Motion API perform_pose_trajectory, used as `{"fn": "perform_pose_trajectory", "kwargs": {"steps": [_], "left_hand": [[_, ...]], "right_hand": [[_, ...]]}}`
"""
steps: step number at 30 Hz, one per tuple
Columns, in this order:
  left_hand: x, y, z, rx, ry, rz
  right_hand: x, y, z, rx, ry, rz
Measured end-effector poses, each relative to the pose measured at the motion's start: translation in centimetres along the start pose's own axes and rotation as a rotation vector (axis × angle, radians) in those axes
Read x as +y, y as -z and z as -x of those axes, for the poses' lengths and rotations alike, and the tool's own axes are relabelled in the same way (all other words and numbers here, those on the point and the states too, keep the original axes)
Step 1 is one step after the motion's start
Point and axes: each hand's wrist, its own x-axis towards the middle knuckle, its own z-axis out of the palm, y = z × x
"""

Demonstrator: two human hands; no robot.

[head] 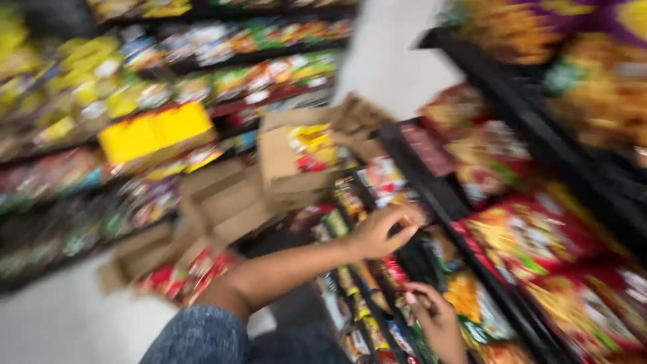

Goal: Scanning and stocking snack bags on grocery store shelves.

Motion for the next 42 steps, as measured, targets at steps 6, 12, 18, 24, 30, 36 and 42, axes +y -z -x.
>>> {"fn": "perform_pose_trajectory", "kwargs": {"steps": [6,12,18,24,30,36,42], "left_hand": [[-16.9,10.8,36.1,-0.189,0.542,-0.358],[-12.6,14.8,65.3,0.328,1.41,-0.791],[-6.3,18.4,75.1,0.281,2.13,-0.615],[-8.5,23.3,72.6,0.326,1.703,-0.802],[-9.6,32.6,61.8,0.178,1.676,-0.709],[-17.3,37.9,59.7,-0.441,1.446,-0.944],[-23.0,39.5,58.2,-0.834,1.356,-0.926]], "right_hand": [[4.9,-9.8,-5.0,-0.429,-0.143,0.093],[9.5,-18.1,-6.9,-0.788,-0.136,0.454],[7.2,-25.3,-9.6,-1.006,-0.113,0.572],[3.9,-33.5,-9.9,-0.893,0.19,0.69],[4.3,-39.7,-6.5,-0.989,0.05,0.669],[3.4,-42.4,-3.4,-0.915,-0.269,0.72],[6.7,-41.4,2.0,-0.622,-0.456,0.717]]}}
